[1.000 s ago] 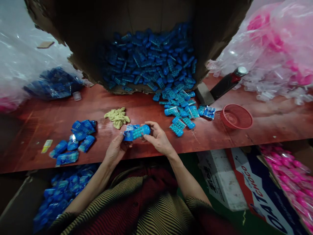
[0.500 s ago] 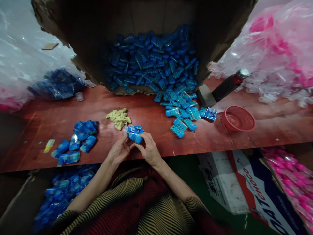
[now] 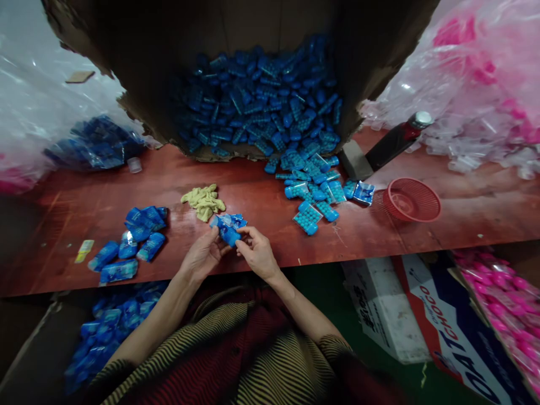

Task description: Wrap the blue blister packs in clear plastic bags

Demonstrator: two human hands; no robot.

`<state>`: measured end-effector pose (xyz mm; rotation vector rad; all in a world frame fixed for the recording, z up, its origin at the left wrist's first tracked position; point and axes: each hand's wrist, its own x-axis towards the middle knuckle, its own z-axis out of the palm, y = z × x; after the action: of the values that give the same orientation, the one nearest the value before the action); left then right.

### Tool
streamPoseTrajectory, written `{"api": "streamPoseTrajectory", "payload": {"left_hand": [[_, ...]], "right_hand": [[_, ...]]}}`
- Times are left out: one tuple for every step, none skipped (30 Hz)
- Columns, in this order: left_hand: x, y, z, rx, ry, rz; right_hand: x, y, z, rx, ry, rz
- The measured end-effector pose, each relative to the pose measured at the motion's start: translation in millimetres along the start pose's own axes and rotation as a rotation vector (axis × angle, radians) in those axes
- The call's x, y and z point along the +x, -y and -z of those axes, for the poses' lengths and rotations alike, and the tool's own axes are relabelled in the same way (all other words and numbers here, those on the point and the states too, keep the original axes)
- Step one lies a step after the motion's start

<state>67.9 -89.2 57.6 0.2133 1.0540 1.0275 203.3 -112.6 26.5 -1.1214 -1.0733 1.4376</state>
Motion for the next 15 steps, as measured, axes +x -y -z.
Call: {"api": "streamPoseTrajectory", "payload": {"left_hand": [[0, -1, -0.9, 0.016, 0.002, -0.009], [-1, -2, -1.7, 0.032, 0.003, -0.019], [-1, -2, -2.3, 0.049, 0.003, -0.027], [-1, -2, -2.7, 0.066, 0.006, -0.028], [-1, -3, -2.8, 0.081, 0.015, -0.019], [0, -3, -2.7, 0.092, 0.031, -0.002], [0, -3, -2.3, 0.098, 0.055, 0.019], [1, -3, -1.7, 0.099, 0.086, 0.042], [1, -3, -1.0, 0.097, 0.121, 0.064], [2, -3, -0.3, 0.092, 0.159, 0.080], [2, -3, 0.4, 0.085, 0.195, 0.094], [3, -3, 1.0, 0.079, 0.229, 0.106], [3, -3, 1.6, 0.075, 0.259, 0.119], [3, -2, 2.0, 0.073, 0.281, 0.130], [4, -2, 2.4, 0.073, 0.297, 0.141]], "right_hand": [[0, -1, -1, 0.008, -0.003, -0.007], [0, -2, -2, 0.011, 0.000, -0.007], [0, -2, -2, 0.010, 0.003, 0.003], [0, -1, -1, 0.003, 0.002, 0.022], [0, 0, 0, -0.011, -0.005, 0.044], [1, 1, 2, -0.031, -0.015, 0.064], [3, 1, 4, -0.050, -0.023, 0.078], [4, 2, 7, -0.062, -0.019, 0.080], [6, 3, 10, -0.057, 0.002, 0.066], [8, 4, 13, -0.034, 0.043, 0.042], [10, 4, 15, 0.008, 0.095, 0.013], [11, 5, 16, 0.060, 0.156, -0.019], [12, 6, 17, 0.109, 0.216, -0.051], [13, 8, 17, 0.146, 0.267, -0.079], [13, 10, 16, 0.167, 0.307, -0.099]]}}
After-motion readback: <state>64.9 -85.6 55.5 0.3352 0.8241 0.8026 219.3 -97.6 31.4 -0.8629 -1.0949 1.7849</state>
